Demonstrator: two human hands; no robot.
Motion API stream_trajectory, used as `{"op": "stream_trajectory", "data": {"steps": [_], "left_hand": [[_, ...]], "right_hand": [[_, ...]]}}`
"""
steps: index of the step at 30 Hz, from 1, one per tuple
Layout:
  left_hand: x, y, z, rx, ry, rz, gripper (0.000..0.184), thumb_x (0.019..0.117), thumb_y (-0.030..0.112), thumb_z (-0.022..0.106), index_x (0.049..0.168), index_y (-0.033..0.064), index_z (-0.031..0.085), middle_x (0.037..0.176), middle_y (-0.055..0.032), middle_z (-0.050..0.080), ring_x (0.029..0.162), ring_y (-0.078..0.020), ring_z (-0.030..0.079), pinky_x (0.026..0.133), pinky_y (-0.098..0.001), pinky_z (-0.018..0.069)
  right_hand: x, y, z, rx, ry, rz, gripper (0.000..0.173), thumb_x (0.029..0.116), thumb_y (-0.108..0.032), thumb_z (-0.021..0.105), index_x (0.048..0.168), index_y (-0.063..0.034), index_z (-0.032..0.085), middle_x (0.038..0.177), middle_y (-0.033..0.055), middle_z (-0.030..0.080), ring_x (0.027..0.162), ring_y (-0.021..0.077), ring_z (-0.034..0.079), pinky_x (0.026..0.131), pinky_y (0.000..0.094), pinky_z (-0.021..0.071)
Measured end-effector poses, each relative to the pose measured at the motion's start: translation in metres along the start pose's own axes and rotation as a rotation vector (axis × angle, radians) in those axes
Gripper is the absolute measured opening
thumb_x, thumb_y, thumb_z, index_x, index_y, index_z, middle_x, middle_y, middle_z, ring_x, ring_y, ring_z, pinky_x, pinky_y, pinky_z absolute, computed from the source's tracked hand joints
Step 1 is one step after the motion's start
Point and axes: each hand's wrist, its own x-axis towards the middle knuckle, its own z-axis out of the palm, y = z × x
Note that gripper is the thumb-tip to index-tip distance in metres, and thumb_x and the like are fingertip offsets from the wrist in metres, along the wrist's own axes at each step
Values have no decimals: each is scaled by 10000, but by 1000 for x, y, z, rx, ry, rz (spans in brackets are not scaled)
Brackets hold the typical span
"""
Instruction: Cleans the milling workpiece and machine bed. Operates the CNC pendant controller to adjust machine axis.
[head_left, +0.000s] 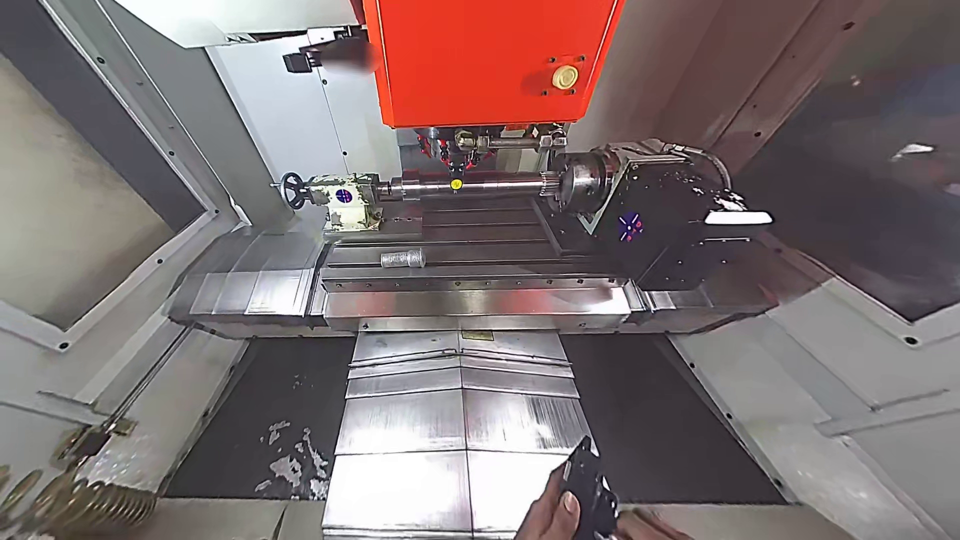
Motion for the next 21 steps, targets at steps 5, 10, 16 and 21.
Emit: {"op": "stream_trajectory", "data": {"steps": [5, 10, 16, 21], "left_hand": [[-2, -2, 1, -21, 9, -18, 690, 1086, 493, 302, 1554, -9, 236, 1148, -130, 676, 850, -183, 707, 730, -415, 619], [-8, -2, 1, -18, 28, -14, 757, 1073, 536, 303, 1540, -55, 226, 1194, -120, 658, 925, -139, 689, 831, -386, 603], [-7, -2, -2, -13, 24, -39, 888, 1038, 656, 295, 1541, -71, 210, 1221, -118, 661, 975, -131, 692, 872, -377, 599], [-4, -5, -6, -42, 32, -31, 901, 1022, 680, 329, 1536, -52, 217, 1171, -105, 683, 910, -150, 713, 789, -386, 622]], "right_hand": [[2, 8, 7, -28, -47, 74, 403, 1098, -315, 434, 1128, 13, 667, 1049, 263, 697, 983, 458, 694, 817, 669, 534], [4, 5, 3, 3, 32, 60, 396, 1077, -321, 459, 1131, -6, 694, 1100, 245, 683, 1020, 437, 684, 838, 643, 542], [6, 2, 2, -4, 71, 46, 381, 1065, -320, 478, 1101, -17, 706, 1054, 222, 690, 968, 417, 692, 794, 620, 553], [8, -2, 1, 34, 16, -6, 390, 1081, -319, 469, 1109, -2, 692, 1043, 223, 700, 942, 413, 702, 794, 621, 555]]}}
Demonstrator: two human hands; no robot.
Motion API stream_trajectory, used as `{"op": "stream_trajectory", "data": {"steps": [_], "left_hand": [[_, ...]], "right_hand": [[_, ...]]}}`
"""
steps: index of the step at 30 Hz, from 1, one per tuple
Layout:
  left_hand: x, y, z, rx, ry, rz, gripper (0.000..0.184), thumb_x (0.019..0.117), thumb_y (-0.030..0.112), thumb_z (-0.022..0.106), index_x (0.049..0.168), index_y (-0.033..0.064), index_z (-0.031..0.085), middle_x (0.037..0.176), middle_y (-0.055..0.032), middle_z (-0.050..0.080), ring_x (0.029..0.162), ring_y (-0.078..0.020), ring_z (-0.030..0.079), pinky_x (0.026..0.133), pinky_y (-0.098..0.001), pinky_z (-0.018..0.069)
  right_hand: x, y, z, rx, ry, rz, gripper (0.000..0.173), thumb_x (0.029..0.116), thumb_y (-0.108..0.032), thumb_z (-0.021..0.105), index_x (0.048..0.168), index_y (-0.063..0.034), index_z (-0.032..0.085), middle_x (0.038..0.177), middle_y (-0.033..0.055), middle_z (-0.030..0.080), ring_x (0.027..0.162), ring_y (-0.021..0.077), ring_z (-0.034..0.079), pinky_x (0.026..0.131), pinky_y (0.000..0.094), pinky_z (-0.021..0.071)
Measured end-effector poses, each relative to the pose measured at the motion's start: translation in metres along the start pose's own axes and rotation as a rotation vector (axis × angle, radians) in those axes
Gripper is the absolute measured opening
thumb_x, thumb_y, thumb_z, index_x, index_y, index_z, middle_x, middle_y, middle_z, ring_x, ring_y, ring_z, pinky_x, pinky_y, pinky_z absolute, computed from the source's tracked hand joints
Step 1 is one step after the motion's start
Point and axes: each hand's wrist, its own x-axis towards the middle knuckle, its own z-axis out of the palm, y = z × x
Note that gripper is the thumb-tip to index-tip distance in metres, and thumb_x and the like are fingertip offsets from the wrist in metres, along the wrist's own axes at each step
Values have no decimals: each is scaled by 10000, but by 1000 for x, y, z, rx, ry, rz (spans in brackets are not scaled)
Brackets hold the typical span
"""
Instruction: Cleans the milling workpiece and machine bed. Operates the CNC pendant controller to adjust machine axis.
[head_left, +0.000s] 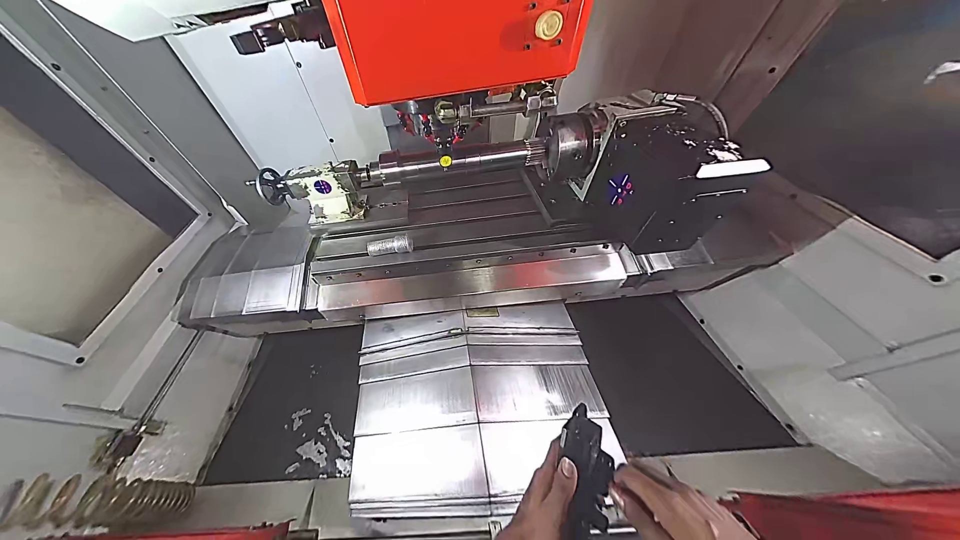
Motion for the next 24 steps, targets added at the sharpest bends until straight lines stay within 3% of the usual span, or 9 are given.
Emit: {"op": "stream_trajectory", "data": {"steps": [3, 5, 7, 9, 11, 14, 18, 21, 24], "left_hand": [[-3, 5, 2, 26, 16, -12, 833, 1057, 611, 288, 1544, -59, 204, 1186, -98, 669, 929, -126, 698, 822, -372, 613], [1, 7, 1, 15, 22, -6, 792, 1065, 580, 304, 1541, -46, 214, 1148, -93, 680, 885, -144, 707, 755, -377, 623], [-1, 5, 1, -17, 19, -21, 848, 1037, 643, 325, 1534, -35, 213, 1138, -90, 689, 874, -160, 719, 712, -379, 630], [-2, 5, 2, 13, 26, 0, 913, 1023, 686, 303, 1537, -63, 215, 1199, -91, 667, 962, -113, 692, 868, -355, 599], [3, 5, 2, 47, 45, 30, 920, 1021, 688, 306, 1525, -80, 249, 1194, -101, 671, 968, -105, 686, 903, -355, 588], [1, 5, 0, 25, 32, -10, 926, 1008, 708, 316, 1536, -50, 239, 1174, -96, 677, 926, -131, 700, 817, -372, 613], [4, 7, 1, 43, 34, -5, 865, 1031, 670, 305, 1537, -30, 258, 1157, -88, 683, 900, -134, 704, 813, -375, 617], [2, 5, -1, 35, 20, -23, 883, 1019, 693, 296, 1532, -25, 257, 1139, -92, 688, 871, -153, 714, 752, -384, 628], [4, 4, -1, 39, 15, -18, 872, 1026, 684, 285, 1538, -21, 262, 1167, -91, 684, 912, -143, 712, 807, -375, 624]], "right_hand": [[4, 7, 3, -42, 9, 66, 367, 1059, -301, 467, 1114, -12, 687, 1064, 240, 684, 965, 442, 687, 787, 637, 541], [6, 2, -2, -42, -73, 49, 406, 1079, -327, 457, 1114, 13, 673, 1043, 257, 689, 953, 457, 692, 787, 656, 536], [5, 1, -4, -27, -12, -22, 388, 1075, -317, 482, 1109, 3, 698, 1049, 232, 690, 950, 417, 697, 794, 611, 560], [7, 9, 1, -43, 56, 2, 356, 1055, -307, 500, 1083, -16, 703, 1045, 225, 683, 946, 416, 692, 774, 609, 556], [8, 9, 0, -30, -28, 34, 382, 1063, -313, 480, 1092, 6, 687, 1040, 255, 690, 962, 455, 690, 792, 655, 536], [7, 8, 0, 8, 25, -48, 382, 1076, -329, 487, 1094, -19, 709, 1045, 209, 697, 939, 389, 704, 787, 596, 569], [9, 12, 1, -7, -40, 38, 385, 1067, -320, 477, 1098, 4, 682, 1047, 252, 681, 953, 448, 688, 783, 648, 535], [7, 8, 0, 35, 47, -36, 362, 1071, -303, 499, 1088, -5, 705, 1056, 219, 690, 921, 393, 700, 765, 593, 568], [8, 14, 4, -23, 36, 41, 341, 1054, -291, 494, 1084, -14, 691, 1056, 240, 677, 948, 429, 690, 765, 625, 549]]}}
